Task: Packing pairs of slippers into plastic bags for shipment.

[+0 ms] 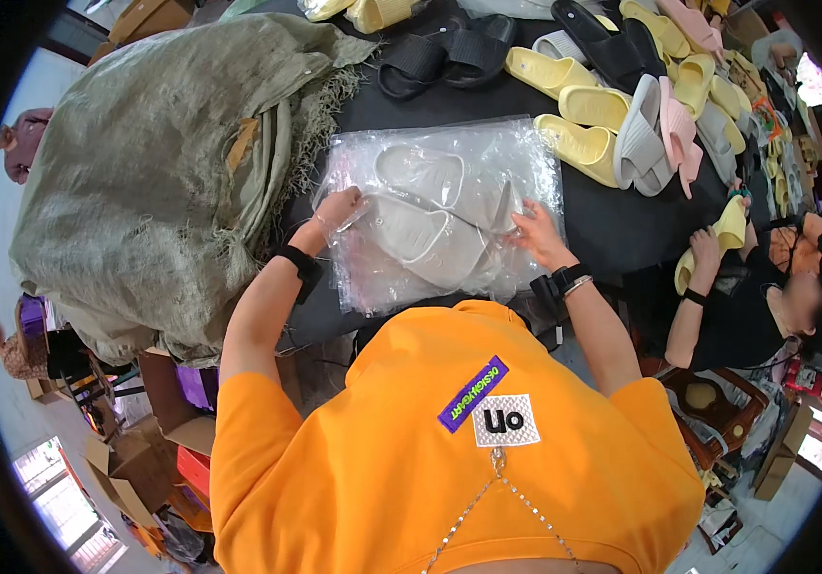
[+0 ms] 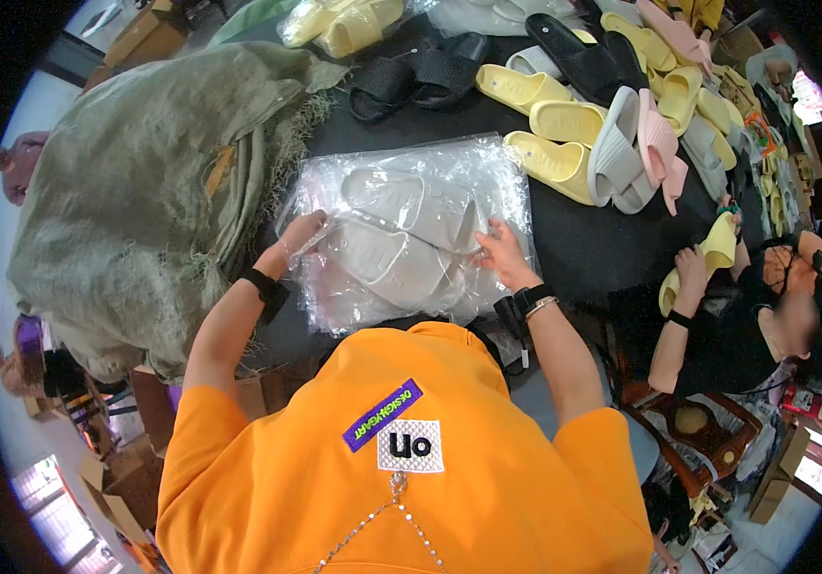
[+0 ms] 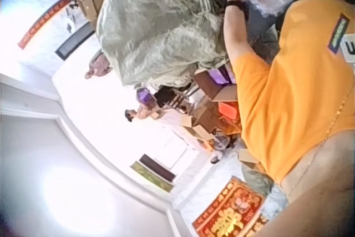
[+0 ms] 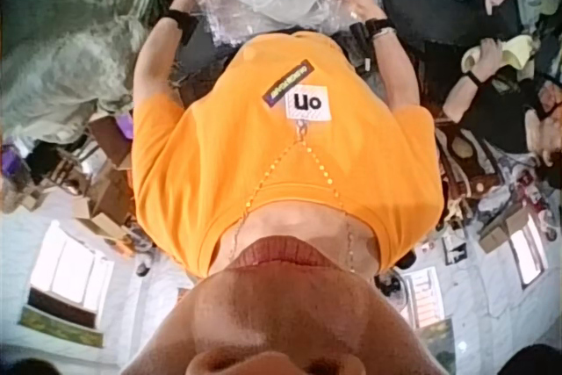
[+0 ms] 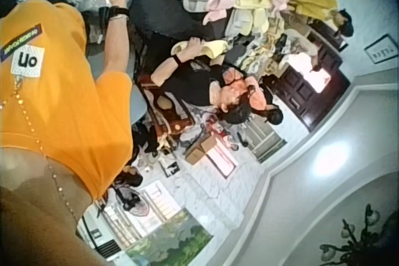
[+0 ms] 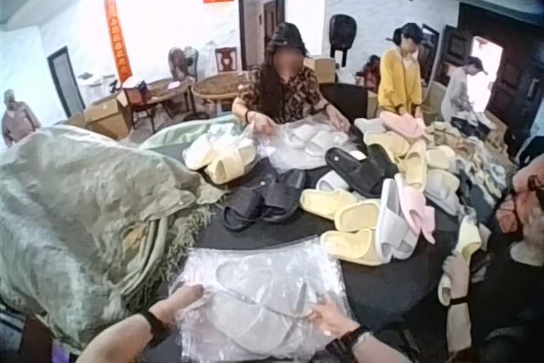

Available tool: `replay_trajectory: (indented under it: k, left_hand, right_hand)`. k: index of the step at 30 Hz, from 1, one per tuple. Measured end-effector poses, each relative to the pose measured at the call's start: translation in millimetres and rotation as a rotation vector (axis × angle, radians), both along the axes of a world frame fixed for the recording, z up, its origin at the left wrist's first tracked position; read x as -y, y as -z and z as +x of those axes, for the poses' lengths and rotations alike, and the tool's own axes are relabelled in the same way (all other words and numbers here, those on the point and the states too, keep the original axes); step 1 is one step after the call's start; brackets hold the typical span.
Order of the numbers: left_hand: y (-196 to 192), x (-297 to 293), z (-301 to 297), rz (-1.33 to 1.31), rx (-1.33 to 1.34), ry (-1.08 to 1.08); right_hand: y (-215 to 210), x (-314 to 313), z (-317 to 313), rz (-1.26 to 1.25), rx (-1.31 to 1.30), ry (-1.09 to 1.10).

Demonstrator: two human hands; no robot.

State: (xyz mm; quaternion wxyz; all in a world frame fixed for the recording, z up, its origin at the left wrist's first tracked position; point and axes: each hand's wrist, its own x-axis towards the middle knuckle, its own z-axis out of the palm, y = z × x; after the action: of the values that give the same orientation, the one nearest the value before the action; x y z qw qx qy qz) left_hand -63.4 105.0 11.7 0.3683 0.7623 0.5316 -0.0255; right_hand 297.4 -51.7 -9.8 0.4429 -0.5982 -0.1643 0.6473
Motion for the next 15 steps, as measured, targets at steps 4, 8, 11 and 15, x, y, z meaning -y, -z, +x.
replay_trajectory:
  k: [4,8,11,15]
  left_hand:
    - [-27,13,14,0.49,-0.067,0.485]
    - [-50,31,46,0.402,0.258,0.7]
    - [-55,44,75,0.415,0.4,0.708]
    - [-19,40,89,0.497,0.224,0.596]
  right_hand:
    - [-10,2,-4,0.009,0.233,0.046]
    - [-5,4,4,0.053,0.29,0.171]
    - [3,1,8,0.08,0.218,0.186]
    - [1,-15,10,0.112,0.15,0.113]
